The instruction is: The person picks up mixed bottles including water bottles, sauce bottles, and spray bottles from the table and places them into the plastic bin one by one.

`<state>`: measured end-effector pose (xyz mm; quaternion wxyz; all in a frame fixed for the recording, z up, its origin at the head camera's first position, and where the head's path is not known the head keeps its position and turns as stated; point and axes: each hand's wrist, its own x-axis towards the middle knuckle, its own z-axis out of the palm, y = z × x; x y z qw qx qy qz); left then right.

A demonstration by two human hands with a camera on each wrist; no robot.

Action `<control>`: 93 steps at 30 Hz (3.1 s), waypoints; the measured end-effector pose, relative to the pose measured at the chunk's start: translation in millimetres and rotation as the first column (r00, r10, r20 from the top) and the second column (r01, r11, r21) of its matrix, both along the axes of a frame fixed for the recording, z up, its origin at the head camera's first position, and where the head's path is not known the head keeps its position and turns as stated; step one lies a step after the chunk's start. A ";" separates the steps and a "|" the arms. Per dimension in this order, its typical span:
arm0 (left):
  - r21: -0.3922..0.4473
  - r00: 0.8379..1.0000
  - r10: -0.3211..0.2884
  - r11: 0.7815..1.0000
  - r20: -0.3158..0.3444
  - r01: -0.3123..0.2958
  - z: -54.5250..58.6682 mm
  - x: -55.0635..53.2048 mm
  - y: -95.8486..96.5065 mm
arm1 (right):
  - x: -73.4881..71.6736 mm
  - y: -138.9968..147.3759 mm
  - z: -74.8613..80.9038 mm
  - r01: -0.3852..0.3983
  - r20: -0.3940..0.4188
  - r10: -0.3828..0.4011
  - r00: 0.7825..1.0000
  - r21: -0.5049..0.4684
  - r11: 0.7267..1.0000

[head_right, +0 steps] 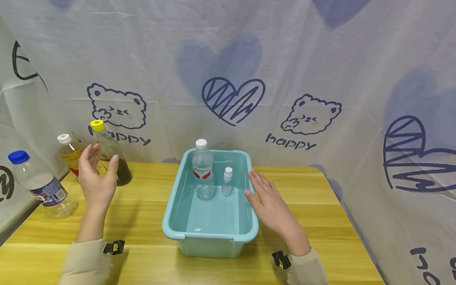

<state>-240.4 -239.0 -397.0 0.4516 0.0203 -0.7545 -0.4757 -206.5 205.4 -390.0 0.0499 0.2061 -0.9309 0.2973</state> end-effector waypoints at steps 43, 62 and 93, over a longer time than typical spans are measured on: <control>0.352 0.842 0.502 0.765 0.198 -0.539 -23.6 22.3 -91.9 | -0.3 -0.9 0.4 -0.003 0.005 0.003 1.000 -0.001 1.000; 0.439 0.862 0.390 0.745 0.325 -0.502 -21.2 24.5 -93.4 | 0.2 0.2 0.2 -0.006 -0.006 0.006 1.000 -0.012 1.000; 0.429 0.899 0.369 0.791 0.235 -0.437 -11.4 19.2 -77.5 | 0.0 1.0 -1.5 -0.011 -0.022 0.011 1.000 -0.016 1.000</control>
